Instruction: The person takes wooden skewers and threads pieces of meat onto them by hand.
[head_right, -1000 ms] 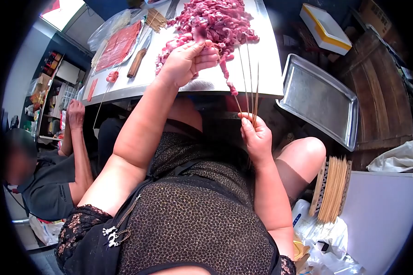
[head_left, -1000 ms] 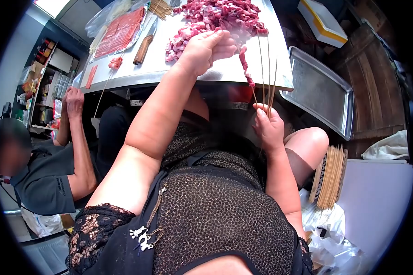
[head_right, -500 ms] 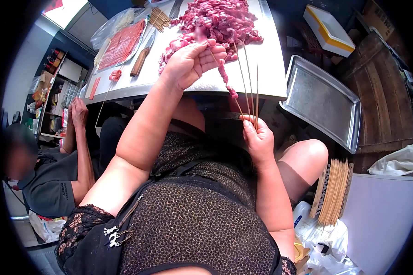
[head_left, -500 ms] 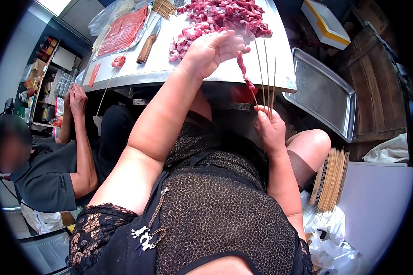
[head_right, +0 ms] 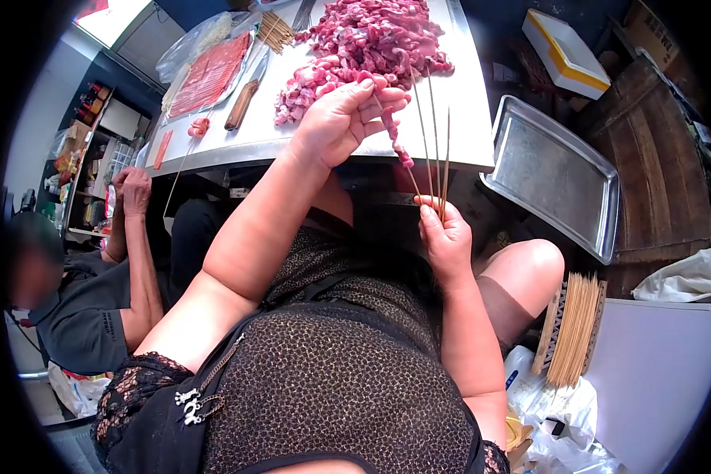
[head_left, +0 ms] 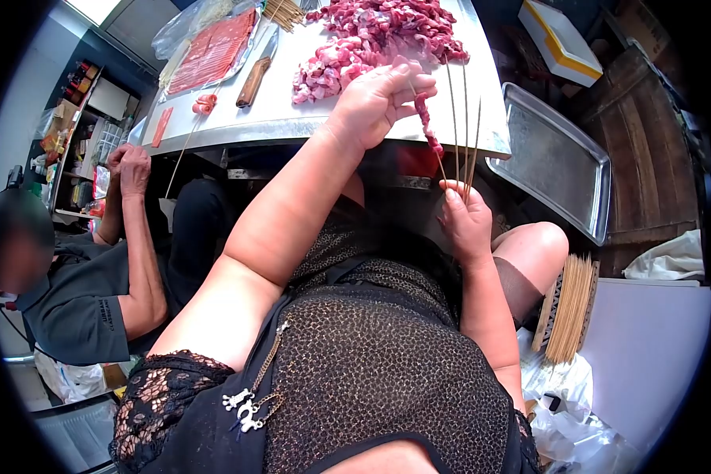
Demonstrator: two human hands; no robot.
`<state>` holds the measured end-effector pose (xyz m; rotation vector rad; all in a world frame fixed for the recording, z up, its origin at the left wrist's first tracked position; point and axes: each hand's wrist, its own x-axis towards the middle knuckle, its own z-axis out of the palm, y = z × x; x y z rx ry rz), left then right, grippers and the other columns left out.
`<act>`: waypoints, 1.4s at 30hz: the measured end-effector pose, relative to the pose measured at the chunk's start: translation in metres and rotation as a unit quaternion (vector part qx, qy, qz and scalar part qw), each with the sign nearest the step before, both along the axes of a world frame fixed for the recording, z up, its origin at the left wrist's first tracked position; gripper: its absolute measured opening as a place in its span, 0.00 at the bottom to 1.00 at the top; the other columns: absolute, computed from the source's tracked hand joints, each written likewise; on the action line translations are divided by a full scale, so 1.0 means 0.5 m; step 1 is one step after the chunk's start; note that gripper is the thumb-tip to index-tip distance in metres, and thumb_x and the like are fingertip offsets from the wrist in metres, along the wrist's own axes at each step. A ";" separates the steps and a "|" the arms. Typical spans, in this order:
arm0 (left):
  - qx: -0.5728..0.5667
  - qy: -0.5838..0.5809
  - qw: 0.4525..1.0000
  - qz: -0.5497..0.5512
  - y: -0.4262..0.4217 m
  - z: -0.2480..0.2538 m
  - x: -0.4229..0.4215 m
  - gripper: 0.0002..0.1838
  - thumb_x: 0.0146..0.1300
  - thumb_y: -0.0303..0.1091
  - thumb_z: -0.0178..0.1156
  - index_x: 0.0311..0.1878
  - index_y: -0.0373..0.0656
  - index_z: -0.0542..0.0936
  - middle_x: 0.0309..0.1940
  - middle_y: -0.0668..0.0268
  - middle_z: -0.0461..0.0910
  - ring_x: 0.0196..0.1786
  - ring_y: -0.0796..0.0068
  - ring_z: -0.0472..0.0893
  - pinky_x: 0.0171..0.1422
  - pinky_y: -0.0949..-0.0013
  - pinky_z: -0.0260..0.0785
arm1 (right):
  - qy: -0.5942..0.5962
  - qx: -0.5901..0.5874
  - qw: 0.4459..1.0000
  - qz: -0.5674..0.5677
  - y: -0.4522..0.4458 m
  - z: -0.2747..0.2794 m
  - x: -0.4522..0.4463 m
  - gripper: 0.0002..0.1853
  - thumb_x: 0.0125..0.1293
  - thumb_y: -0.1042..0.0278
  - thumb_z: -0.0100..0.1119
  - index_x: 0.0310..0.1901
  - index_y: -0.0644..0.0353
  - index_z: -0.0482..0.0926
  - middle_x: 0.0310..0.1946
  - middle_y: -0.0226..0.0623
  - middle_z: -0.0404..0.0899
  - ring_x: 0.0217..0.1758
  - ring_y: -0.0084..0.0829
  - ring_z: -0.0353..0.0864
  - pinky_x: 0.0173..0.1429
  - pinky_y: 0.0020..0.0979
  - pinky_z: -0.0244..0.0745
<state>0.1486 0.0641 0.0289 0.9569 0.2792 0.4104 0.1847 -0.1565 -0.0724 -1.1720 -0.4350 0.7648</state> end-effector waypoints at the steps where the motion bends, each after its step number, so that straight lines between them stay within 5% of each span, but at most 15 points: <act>1: 0.019 0.012 1.000 0.016 -0.007 0.002 -0.002 0.13 0.72 0.33 0.46 0.49 0.36 0.74 0.46 0.51 0.80 0.55 0.56 0.78 0.57 0.57 0.73 | 0.012 0.007 1.000 -0.002 0.000 0.000 -0.001 0.10 0.69 0.71 0.52 0.49 0.65 0.76 0.21 0.19 0.67 0.20 0.11 0.60 0.24 0.14 0.55; 30: 0.028 -0.062 0.996 0.056 -0.034 0.005 -0.042 0.13 0.69 0.33 0.46 0.49 0.36 0.74 0.43 0.58 0.80 0.50 0.64 0.80 0.58 0.58 0.73 | 0.010 -0.005 1.000 0.017 -0.006 0.024 -0.041 0.10 0.69 0.69 0.52 0.48 0.62 0.77 0.19 0.20 0.67 0.18 0.11 0.60 0.21 0.15 0.53; 35: -0.008 -0.037 0.999 0.033 -0.046 -0.014 -0.041 0.14 0.70 0.34 0.45 0.50 0.36 0.74 0.44 0.57 0.80 0.47 0.66 0.81 0.56 0.61 0.74 | 0.027 0.019 0.999 0.020 0.002 0.040 -0.050 0.10 0.70 0.68 0.51 0.48 0.62 0.76 0.19 0.21 0.66 0.16 0.12 0.58 0.20 0.15 0.51; 37: -0.019 -0.047 0.999 0.014 -0.047 -0.009 -0.039 0.14 0.70 0.35 0.46 0.49 0.34 0.74 0.41 0.58 0.80 0.43 0.69 0.80 0.48 0.66 0.74 | 0.033 0.015 0.999 0.014 0.005 0.040 -0.048 0.10 0.70 0.68 0.51 0.48 0.62 0.76 0.19 0.21 0.67 0.16 0.12 0.58 0.19 0.15 0.52; 40: -0.016 -0.051 0.999 0.010 -0.044 -0.021 -0.034 0.14 0.71 0.35 0.45 0.50 0.36 0.73 0.46 0.56 0.79 0.46 0.66 0.81 0.54 0.61 0.74 | 0.039 0.016 0.999 0.011 0.005 0.049 -0.046 0.11 0.70 0.68 0.51 0.49 0.62 0.76 0.19 0.22 0.68 0.16 0.12 0.59 0.20 0.15 0.52; 42: -0.045 -0.070 0.996 0.020 -0.053 -0.018 -0.031 0.14 0.71 0.36 0.45 0.52 0.38 0.72 0.40 0.59 0.79 0.41 0.68 0.80 0.48 0.64 0.74 | 0.004 0.003 1.000 0.014 0.006 0.054 -0.050 0.11 0.70 0.69 0.51 0.49 0.63 0.76 0.20 0.22 0.68 0.18 0.12 0.60 0.22 0.15 0.55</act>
